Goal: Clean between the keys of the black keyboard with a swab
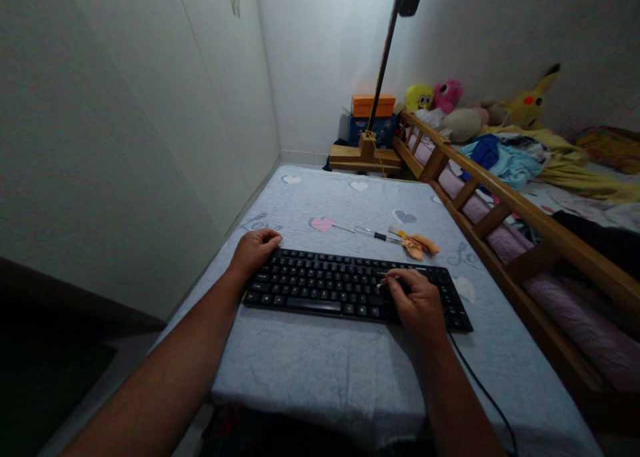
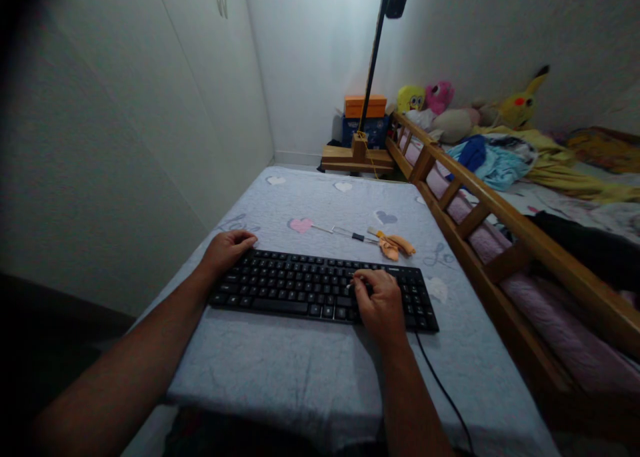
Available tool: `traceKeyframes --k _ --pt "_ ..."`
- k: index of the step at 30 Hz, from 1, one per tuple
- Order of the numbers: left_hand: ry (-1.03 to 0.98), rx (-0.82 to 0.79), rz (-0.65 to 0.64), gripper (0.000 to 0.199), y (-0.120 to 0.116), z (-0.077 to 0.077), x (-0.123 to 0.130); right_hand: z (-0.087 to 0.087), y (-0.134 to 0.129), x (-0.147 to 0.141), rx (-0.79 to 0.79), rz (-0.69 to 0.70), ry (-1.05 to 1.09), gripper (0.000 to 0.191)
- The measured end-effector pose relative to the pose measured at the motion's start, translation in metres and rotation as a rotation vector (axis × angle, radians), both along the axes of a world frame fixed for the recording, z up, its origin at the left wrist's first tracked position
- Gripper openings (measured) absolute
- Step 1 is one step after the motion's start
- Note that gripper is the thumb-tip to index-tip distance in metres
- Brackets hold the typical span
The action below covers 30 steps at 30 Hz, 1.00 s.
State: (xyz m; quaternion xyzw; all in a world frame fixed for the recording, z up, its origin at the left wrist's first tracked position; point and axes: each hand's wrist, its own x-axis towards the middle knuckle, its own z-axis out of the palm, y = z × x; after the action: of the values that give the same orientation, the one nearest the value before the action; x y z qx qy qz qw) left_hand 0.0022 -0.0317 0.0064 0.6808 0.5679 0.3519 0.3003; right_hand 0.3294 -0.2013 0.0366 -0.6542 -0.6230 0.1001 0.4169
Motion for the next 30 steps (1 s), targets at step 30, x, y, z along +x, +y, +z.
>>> traceKeyframes --k 30 --pt "0.025 0.0 0.005 0.034 -0.0015 0.0026 0.0008 0.0002 -0.0013 0.0007 -0.007 0.057 -0.038 0.015"
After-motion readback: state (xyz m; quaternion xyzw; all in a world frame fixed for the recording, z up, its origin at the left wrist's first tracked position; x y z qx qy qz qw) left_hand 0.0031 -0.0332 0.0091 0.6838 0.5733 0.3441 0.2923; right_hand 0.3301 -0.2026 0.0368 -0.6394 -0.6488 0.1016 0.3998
